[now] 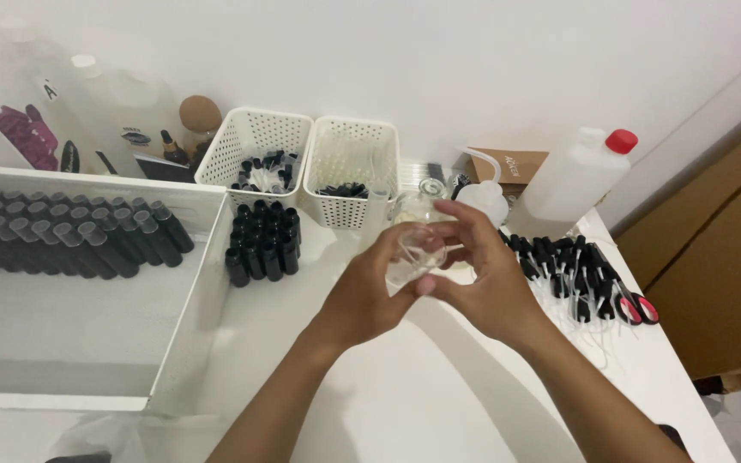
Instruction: Assemble and fill small perfume spray bottles by attaching nozzles and caps
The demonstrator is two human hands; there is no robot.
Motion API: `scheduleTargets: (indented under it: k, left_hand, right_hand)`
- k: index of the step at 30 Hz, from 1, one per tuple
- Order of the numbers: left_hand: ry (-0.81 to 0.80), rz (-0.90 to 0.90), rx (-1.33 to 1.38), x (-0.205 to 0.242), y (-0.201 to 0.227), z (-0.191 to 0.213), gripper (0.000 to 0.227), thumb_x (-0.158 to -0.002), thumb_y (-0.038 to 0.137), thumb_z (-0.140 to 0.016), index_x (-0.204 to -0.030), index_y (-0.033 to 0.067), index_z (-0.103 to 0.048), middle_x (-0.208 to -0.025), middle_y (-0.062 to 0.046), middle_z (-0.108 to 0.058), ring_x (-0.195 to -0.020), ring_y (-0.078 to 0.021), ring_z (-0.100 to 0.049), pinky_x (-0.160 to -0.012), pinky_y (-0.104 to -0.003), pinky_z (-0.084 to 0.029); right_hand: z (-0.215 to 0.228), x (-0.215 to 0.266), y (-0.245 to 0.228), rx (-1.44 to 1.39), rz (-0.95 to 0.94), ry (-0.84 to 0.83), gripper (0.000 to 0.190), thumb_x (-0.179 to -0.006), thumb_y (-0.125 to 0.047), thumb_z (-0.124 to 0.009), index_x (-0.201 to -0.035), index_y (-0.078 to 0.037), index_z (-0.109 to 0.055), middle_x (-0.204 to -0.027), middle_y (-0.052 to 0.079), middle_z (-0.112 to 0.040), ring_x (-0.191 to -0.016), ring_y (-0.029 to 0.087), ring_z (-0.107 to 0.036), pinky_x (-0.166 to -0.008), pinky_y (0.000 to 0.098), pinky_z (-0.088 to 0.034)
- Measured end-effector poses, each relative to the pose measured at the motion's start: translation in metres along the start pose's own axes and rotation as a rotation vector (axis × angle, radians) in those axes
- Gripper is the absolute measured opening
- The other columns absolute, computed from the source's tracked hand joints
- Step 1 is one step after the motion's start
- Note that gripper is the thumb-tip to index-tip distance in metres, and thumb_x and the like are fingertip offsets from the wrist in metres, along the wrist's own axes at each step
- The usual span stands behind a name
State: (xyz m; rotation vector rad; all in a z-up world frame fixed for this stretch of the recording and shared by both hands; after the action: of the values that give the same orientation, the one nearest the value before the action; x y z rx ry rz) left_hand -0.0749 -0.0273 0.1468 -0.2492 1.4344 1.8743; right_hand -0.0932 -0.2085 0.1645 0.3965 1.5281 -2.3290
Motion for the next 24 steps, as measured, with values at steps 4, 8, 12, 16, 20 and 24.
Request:
scheduleTargets:
  k: [4, 8, 12, 16, 20, 24]
  left_hand:
    - [0.164, -0.032, 0.131, 0.001, -0.003, 0.016, 0.055, -0.097, 0.037, -0.065, -0.133, 0.001, -0.046, -0.14, -0.02, -0.06, -0.133, -0.038, -0.058, -0.116, -0.05, -0.039]
    - [0.184, -0.147, 0.019, -0.001, 0.001, 0.014, 0.062, -0.097, 0.049, -0.062, -0.132, -0.0009, -0.047, -0.141, -0.021, -0.06, -0.137, -0.041, -0.054, -0.118, -0.052, -0.035]
    - [0.189, -0.25, -0.301, 0.003, -0.005, 0.026, 0.057, -0.1, 0.047, -0.059, -0.128, -0.0007, -0.048, -0.142, -0.018, -0.059, -0.142, -0.0376, -0.049, -0.123, -0.053, -0.027]
    - [0.225, -0.318, -0.419, -0.003, -0.009, 0.035, 0.058, -0.098, 0.047, -0.06, -0.127, -0.0026, -0.051, -0.139, -0.015, -0.062, -0.14, -0.0328, -0.053, -0.123, -0.047, -0.031]
    - [0.275, -0.369, -0.518, -0.017, -0.021, 0.045, 0.062, -0.097, 0.053, -0.06, -0.127, -0.001, -0.054, -0.137, -0.013, -0.065, -0.135, -0.0305, -0.057, -0.121, -0.044, -0.035]
    - [0.352, -0.254, -0.409, -0.021, -0.031, 0.074, 0.059, -0.098, 0.049, -0.063, -0.127, -0.0005, -0.052, -0.123, -0.014, -0.066, -0.123, -0.033, -0.064, -0.116, -0.046, -0.041]
  right_hand:
    - [-0.035, -0.002, -0.007, -0.711, -0.352, 0.204, 0.06, -0.104, -0.063, -0.028, -0.127, -0.016, -0.056, -0.114, 0.003, -0.07, -0.105, 0.016, -0.067, -0.088, 0.0294, -0.052]
    - [-0.069, -0.002, -0.029, -1.187, -0.523, -0.052, 0.07, -0.103, -0.071, -0.031, -0.123, -0.012, -0.063, -0.084, -0.002, -0.063, -0.082, 0.014, -0.064, -0.083, 0.0254, -0.055]
    - [-0.067, -0.013, -0.021, -1.176, -0.491, -0.087, 0.054, -0.107, -0.049, -0.041, -0.133, -0.006, -0.06, -0.114, 0.012, -0.07, -0.085, 0.011, -0.06, -0.08, 0.0194, -0.056]
    - [-0.059, -0.026, -0.043, -1.025, -0.5, -0.086, 0.052, -0.104, -0.042, -0.051, -0.134, 0.0, -0.06, -0.113, 0.013, -0.069, -0.077, 0.003, -0.053, -0.075, 0.0119, -0.052]
    - [-0.053, -0.034, -0.054, -0.86, -0.544, -0.004, 0.056, -0.102, -0.036, -0.055, -0.139, 0.006, -0.057, -0.113, 0.017, -0.071, -0.075, 0.007, -0.058, -0.08, 0.0247, -0.06]
    - [-0.046, -0.036, -0.032, -0.549, -0.534, 0.152, 0.043, -0.1, -0.013, -0.061, -0.136, 0.009, -0.055, -0.1, 0.017, -0.074, -0.086, 0.021, -0.076, -0.086, 0.037, -0.063]
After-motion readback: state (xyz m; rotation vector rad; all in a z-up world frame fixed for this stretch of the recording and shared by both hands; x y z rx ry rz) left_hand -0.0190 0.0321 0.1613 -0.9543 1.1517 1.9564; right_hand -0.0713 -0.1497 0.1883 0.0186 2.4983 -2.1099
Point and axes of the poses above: each hand's wrist, its own x-axis away from the middle knuckle, its own z-axis out of the back of the hand, y = z × x, the point moved 2 cm from there along -x, towards the middle knuckle
